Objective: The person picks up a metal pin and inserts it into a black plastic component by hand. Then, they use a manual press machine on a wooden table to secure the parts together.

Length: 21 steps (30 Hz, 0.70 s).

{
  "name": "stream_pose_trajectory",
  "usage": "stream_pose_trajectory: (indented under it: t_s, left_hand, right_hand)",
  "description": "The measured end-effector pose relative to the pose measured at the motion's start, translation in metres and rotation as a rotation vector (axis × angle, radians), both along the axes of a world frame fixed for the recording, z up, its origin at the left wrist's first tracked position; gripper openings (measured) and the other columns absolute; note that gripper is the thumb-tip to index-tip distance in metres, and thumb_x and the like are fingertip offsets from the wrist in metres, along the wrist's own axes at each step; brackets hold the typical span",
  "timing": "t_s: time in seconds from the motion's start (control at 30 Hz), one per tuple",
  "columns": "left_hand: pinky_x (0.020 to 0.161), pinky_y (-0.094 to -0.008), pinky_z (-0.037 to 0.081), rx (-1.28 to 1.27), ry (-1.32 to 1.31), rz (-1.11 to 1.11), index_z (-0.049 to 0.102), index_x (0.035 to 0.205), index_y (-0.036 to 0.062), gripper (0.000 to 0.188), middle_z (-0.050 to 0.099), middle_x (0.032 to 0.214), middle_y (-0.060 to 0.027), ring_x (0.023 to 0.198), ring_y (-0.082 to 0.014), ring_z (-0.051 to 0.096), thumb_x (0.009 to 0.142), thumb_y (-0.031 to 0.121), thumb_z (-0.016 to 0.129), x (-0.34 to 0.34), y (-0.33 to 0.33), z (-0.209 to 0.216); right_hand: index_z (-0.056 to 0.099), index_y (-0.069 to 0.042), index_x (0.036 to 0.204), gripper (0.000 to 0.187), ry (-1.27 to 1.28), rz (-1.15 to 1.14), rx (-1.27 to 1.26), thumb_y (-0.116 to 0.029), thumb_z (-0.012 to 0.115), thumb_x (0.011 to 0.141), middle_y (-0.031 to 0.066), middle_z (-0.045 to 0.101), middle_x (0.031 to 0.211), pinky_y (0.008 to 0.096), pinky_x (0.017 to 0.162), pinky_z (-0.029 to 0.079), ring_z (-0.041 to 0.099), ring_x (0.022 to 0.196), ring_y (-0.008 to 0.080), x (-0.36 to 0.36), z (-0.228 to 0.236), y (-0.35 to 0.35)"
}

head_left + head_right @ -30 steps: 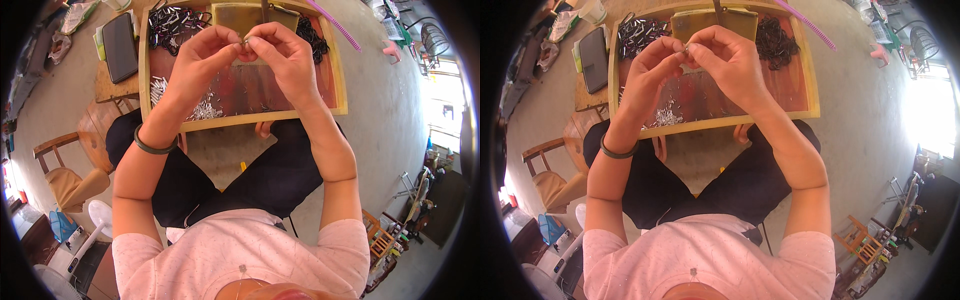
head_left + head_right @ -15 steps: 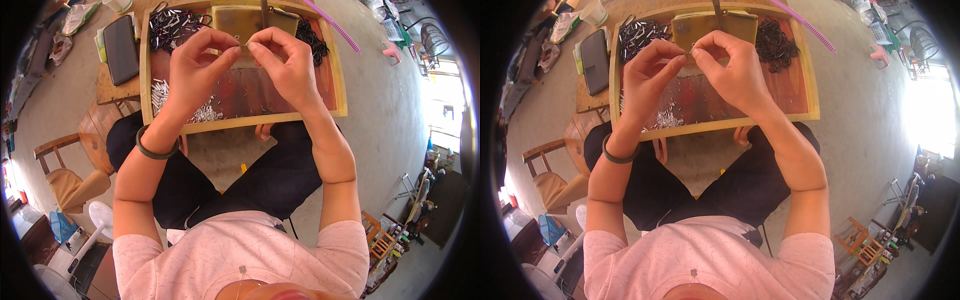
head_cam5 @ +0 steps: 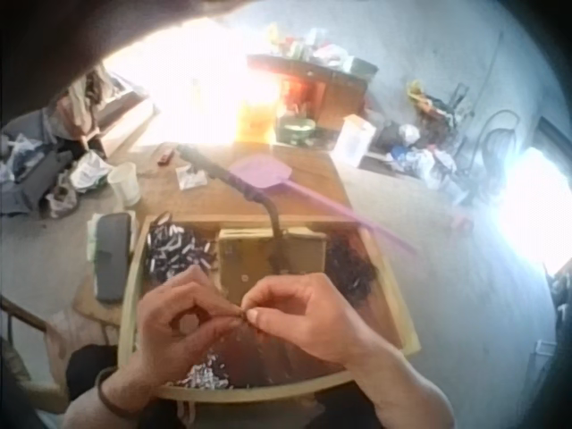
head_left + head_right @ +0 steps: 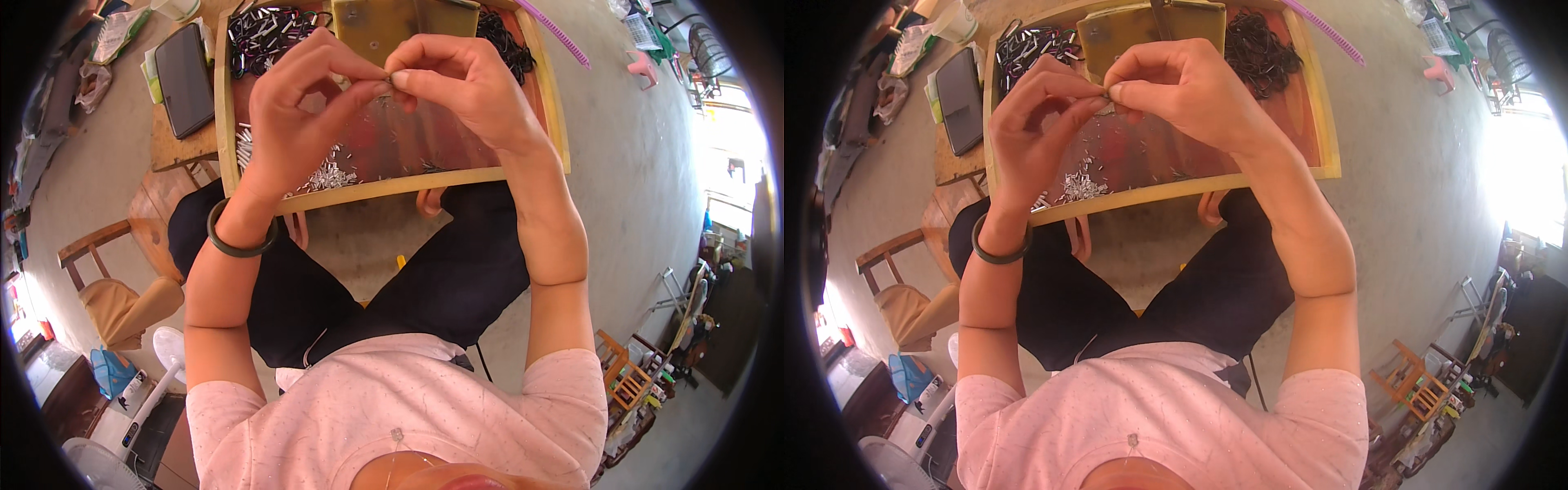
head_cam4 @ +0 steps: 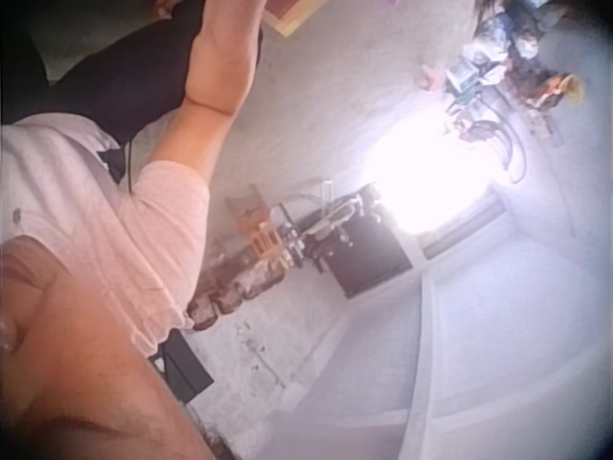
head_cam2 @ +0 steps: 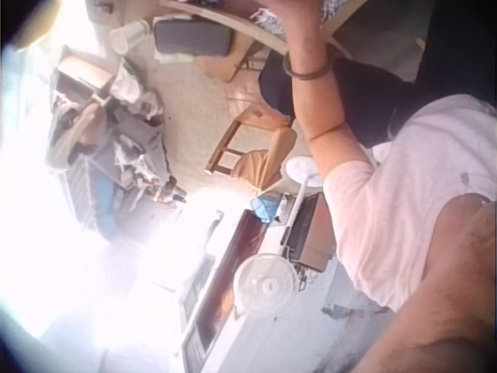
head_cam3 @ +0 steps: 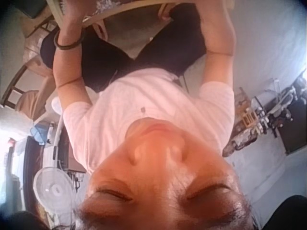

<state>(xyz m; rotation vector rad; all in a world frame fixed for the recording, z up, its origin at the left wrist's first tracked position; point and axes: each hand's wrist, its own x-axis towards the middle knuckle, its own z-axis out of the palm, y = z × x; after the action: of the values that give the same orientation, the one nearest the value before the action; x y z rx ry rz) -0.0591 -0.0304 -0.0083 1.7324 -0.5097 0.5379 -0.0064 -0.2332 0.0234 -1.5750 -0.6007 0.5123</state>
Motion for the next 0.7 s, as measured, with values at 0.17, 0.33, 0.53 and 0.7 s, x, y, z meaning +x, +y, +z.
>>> stream_pose_trajectory:
  t_s: [0.17,0.33,0.53,0.7]
  left_hand:
    - [0.059,-0.0203,0.048,-0.231,0.236,-0.035,0.074,0.096,0.0031,0.015,0.064,0.085,-0.0028,0.07,-0.0118,0.061,0.084,-0.005,0.077,0.004,-0.003,0.0]
    - [0.064,-0.0251,0.052,0.398,-0.171,0.214,0.073,0.097,0.0021,0.014,0.068,0.09,-0.0063,0.074,-0.0172,0.066,0.084,-0.001,0.076,0.006,0.002,-0.002]
    - [0.073,-0.0228,0.054,-0.116,0.424,0.048,0.073,0.103,0.0014,0.015,0.074,0.095,-0.0031,0.085,-0.0098,0.07,0.089,0.004,0.078,0.006,0.009,-0.012]
    - [0.083,-0.0229,0.054,-0.242,0.487,-0.037,0.072,0.106,-0.002,0.015,0.073,0.098,-0.0015,0.092,-0.0078,0.068,0.093,0.004,0.076,0.007,0.015,-0.012]
  right_hand:
    - [0.07,0.001,0.097,0.011,0.002,-0.086,0.021,-0.01,0.066,0.097,0.0001,0.066,0.084,0.0241,0.073,0.049,0.059,0.077,0.0073,0.0,-0.003,0.005]
    - [0.069,0.0,0.098,0.01,-0.09,-0.102,-0.153,-0.009,0.066,0.096,-0.0002,0.065,0.083,0.0236,0.073,0.049,0.06,0.079,0.0061,0.004,-0.009,0.003]
    - [0.069,-0.001,0.105,0.011,-0.48,-0.252,-0.105,-0.003,0.065,0.095,0.0018,0.067,0.089,0.0274,0.077,0.053,0.064,0.082,0.0116,-0.005,-0.013,0.014]
    - [0.069,-0.007,0.106,0.019,-0.955,-0.264,-0.17,-0.006,0.071,0.087,0.0073,0.07,0.091,0.0341,0.076,0.054,0.07,0.084,0.0256,0.0,-0.018,0.022]
